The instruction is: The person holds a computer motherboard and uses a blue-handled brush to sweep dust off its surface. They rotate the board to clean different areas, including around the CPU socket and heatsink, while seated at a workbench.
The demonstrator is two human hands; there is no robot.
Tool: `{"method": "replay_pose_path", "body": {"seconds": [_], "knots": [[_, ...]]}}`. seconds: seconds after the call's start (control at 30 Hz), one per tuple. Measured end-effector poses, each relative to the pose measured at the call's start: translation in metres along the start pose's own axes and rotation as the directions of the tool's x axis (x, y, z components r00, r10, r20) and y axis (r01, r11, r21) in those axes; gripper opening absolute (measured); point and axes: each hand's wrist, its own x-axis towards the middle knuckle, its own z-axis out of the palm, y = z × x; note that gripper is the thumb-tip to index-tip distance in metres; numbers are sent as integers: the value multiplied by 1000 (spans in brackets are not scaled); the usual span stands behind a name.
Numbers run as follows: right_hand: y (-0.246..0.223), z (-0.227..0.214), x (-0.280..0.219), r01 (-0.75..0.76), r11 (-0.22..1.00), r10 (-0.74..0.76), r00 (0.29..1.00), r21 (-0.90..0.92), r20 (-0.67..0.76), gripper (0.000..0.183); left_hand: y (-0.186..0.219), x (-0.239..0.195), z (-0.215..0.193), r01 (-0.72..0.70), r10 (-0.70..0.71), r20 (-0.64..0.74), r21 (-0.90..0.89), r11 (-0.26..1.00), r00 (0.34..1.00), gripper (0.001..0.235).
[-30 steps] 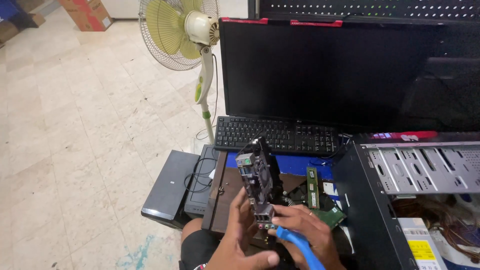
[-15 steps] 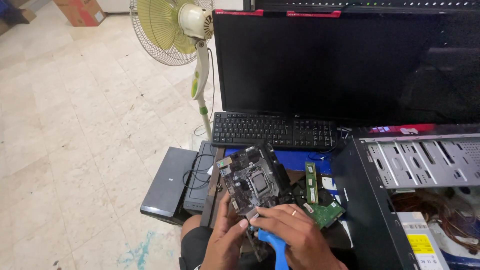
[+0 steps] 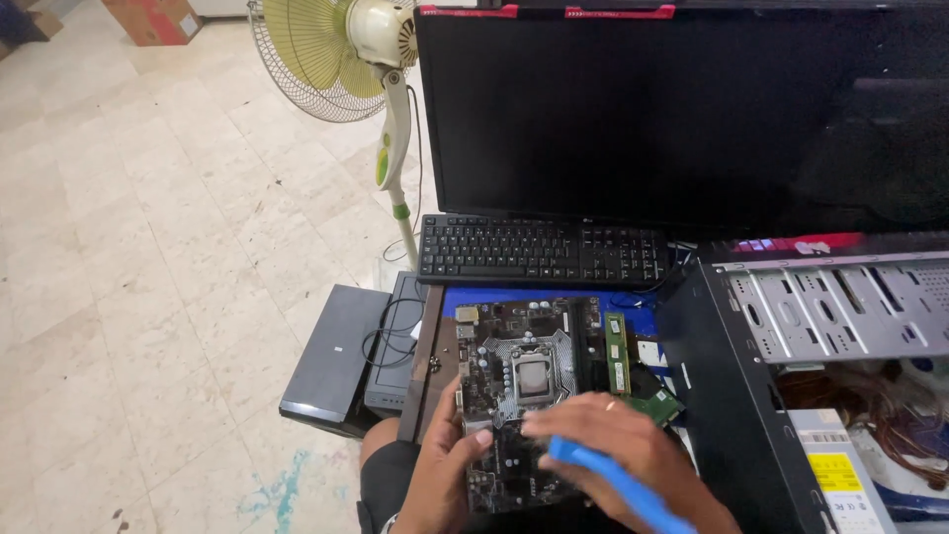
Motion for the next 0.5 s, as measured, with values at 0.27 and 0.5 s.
{"method": "replay_pose_path", "body": {"seconds": [0.27,0.5], "knots": [[-12,24,-10,-263,951,308,858,163,-411,48,-1,-1,10,-80,80,-8,-188,979,997,86],[-3,9,7,-425,895,445,865,-133,231,18,9,-1,12,-103,86,-82,-243,964,993,93]]}}
